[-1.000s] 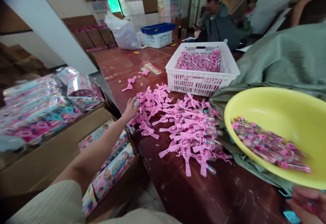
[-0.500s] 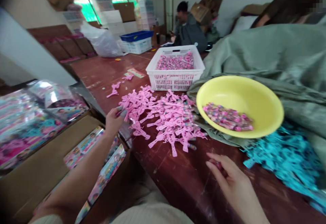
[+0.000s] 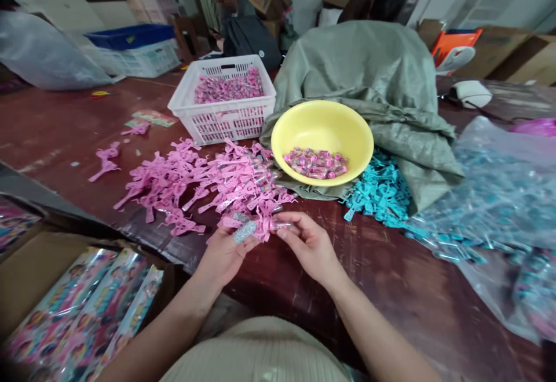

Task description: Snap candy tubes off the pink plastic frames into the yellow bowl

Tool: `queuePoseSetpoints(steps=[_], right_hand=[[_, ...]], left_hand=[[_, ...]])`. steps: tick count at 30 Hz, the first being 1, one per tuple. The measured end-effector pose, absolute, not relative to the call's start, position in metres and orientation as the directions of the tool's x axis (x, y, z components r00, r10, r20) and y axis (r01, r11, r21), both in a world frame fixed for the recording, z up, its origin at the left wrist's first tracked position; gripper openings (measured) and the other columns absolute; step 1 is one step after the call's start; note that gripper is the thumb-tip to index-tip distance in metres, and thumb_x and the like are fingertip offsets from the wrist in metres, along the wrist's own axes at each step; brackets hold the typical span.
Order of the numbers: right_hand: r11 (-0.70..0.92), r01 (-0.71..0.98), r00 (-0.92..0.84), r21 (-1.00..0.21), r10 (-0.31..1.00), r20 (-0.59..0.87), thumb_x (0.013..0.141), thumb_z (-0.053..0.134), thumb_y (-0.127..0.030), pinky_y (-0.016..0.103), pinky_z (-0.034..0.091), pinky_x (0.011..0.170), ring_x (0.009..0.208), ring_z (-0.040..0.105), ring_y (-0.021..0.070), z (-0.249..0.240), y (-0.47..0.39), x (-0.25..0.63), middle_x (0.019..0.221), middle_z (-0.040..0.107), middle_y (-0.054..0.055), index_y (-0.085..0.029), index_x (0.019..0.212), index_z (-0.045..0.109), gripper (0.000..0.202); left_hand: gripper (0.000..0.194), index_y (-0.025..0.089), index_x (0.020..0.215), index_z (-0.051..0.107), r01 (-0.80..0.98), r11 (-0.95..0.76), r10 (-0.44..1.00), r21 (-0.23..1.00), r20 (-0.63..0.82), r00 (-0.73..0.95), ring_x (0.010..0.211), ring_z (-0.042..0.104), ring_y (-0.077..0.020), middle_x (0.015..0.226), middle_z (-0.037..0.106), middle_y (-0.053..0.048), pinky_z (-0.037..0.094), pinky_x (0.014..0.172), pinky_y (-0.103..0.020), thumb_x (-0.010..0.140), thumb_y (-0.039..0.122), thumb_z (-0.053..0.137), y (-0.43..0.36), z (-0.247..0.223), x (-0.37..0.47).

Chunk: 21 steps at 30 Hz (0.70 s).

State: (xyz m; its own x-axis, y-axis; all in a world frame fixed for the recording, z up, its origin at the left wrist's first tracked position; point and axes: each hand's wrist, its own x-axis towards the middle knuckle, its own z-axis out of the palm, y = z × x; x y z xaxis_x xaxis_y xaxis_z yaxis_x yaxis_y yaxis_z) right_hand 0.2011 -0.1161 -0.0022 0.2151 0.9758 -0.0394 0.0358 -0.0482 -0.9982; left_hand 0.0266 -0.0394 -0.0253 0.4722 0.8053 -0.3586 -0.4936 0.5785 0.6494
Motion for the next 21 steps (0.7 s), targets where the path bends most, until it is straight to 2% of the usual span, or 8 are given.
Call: queuePoseSetpoints(steps=[3, 5, 10, 13, 15, 17, 19, 21], right_hand=[[-0.042, 0.171, 0.166, -0.984, 0.986, -0.013, 0.09, 0.068, -0.037, 0.034, 0.059, 0.097, 0.106, 0.07, 0.0165, -0.002, -0.119, 0.21, 0.122, 0.07, 0.005, -0.026, 0.119, 0.067, 0.031], [-0.022, 0.269, 0.133, -0.963, 0.991, 0.014, 0.092, 0.066, -0.035, 0.034, 0.059, 0.097, 0.107, 0.069, 0.0166, -0.004, -0.119, 0.217, 0.122, 0.07, 0.005, -0.028, 0.121, 0.067, 0.031], [0.034, 0.406, 0.079, -0.913, 0.994, 0.072, 0.095, 0.062, -0.03, 0.032, 0.057, 0.096, 0.111, 0.067, 0.0153, -0.003, -0.118, 0.233, 0.123, 0.068, 0.002, -0.031, 0.124, 0.066, 0.03], [0.123, 0.489, 0.012, -0.864, 0.989, 0.148, 0.095, 0.062, -0.024, 0.029, 0.056, 0.098, 0.114, 0.065, 0.0134, 0.003, -0.117, 0.244, 0.124, 0.068, 0.001, -0.031, 0.125, 0.065, 0.031], [0.196, 0.534, -0.065, -0.823, 0.979, 0.191, 0.094, 0.062, -0.021, 0.028, 0.055, 0.1, 0.114, 0.065, 0.0121, 0.007, -0.116, 0.249, 0.123, 0.069, 0.002, -0.029, 0.124, 0.065, 0.031], [0.261, 0.563, -0.134, -0.784, 0.965, 0.225, 0.094, 0.063, -0.018, 0.026, 0.055, 0.1, 0.114, 0.065, 0.0105, 0.009, -0.115, 0.253, 0.121, 0.069, 0.002, -0.027, 0.124, 0.064, 0.032], [0.305, 0.582, -0.189, -0.754, 0.952, 0.239, 0.093, 0.063, -0.016, 0.023, 0.054, 0.101, 0.114, 0.064, 0.0089, 0.01, -0.114, 0.255, 0.121, 0.069, 0.002, -0.026, 0.124, 0.063, 0.032], [0.332, 0.596, -0.237, -0.731, 0.943, 0.236, 0.094, 0.061, -0.014, 0.021, 0.053, 0.102, 0.115, 0.063, 0.0077, 0.012, -0.113, 0.258, 0.12, 0.068, 0.001, -0.025, 0.124, 0.062, 0.032]], left_hand=[[0.025, 0.022, 0.072, 0.075, -0.44, 0.532, 0.826, 0.724, -0.328, 0.458, 0.067, 0.059, -0.0096, 0.076, 0.068, 0.0, 0.049, 0.061, -0.02, 0.059, 0.03, 0.094, -0.038, -0.029, 0.03], [0.022, 0.022, 0.075, 0.077, -0.406, 0.52, 0.817, 0.751, -0.301, 0.492, 0.066, 0.057, -0.0093, 0.078, 0.069, 0.0, 0.046, 0.057, -0.019, 0.062, 0.032, 0.093, -0.037, -0.031, 0.031], [0.021, 0.024, 0.088, 0.081, -0.402, 0.616, 0.721, 0.678, -0.278, 0.635, 0.085, 0.066, -0.0146, 0.096, 0.073, -0.003, 0.057, 0.08, -0.026, 0.07, 0.032, 0.089, -0.035, -0.032, 0.025], [0.033, 0.023, 0.1, 0.079, -0.306, 0.692, 0.617, 0.653, -0.316, 0.72, 0.089, 0.069, -0.0182, 0.103, 0.073, -0.006, 0.057, 0.091, -0.037, 0.071, 0.035, 0.089, -0.028, -0.033, 0.02], [0.037, 0.019, 0.102, 0.078, -0.141, 0.686, 0.54, 0.713, -0.371, 0.756, 0.081, 0.069, -0.0167, 0.097, 0.073, -0.008, 0.058, 0.081, -0.032, 0.071, 0.035, 0.089, -0.023, -0.031, 0.02], [0.031, 0.014, 0.096, 0.076, 0.026, 0.621, 0.485, 0.784, -0.409, 0.773, 0.071, 0.065, -0.0127, 0.085, 0.072, -0.006, 0.054, 0.069, -0.024, 0.072, 0.031, 0.086, -0.018, -0.028, 0.023], [0.023, 0.012, 0.088, 0.074, 0.117, 0.545, 0.462, 0.83, -0.414, 0.784, 0.065, 0.06, -0.0094, 0.075, 0.069, -0.004, 0.049, 0.064, -0.019, 0.076, 0.03, 0.082, -0.017, -0.024, 0.029], [0.021, 0.012, 0.086, 0.073, 0.171, 0.489, 0.438, 0.855, -0.41, 0.8, 0.065, 0.059, -0.0084, 0.075, 0.068, -0.003, 0.046, 0.063, -0.018, 0.08, 0.032, 0.077, -0.017, -0.021, 0.036]])
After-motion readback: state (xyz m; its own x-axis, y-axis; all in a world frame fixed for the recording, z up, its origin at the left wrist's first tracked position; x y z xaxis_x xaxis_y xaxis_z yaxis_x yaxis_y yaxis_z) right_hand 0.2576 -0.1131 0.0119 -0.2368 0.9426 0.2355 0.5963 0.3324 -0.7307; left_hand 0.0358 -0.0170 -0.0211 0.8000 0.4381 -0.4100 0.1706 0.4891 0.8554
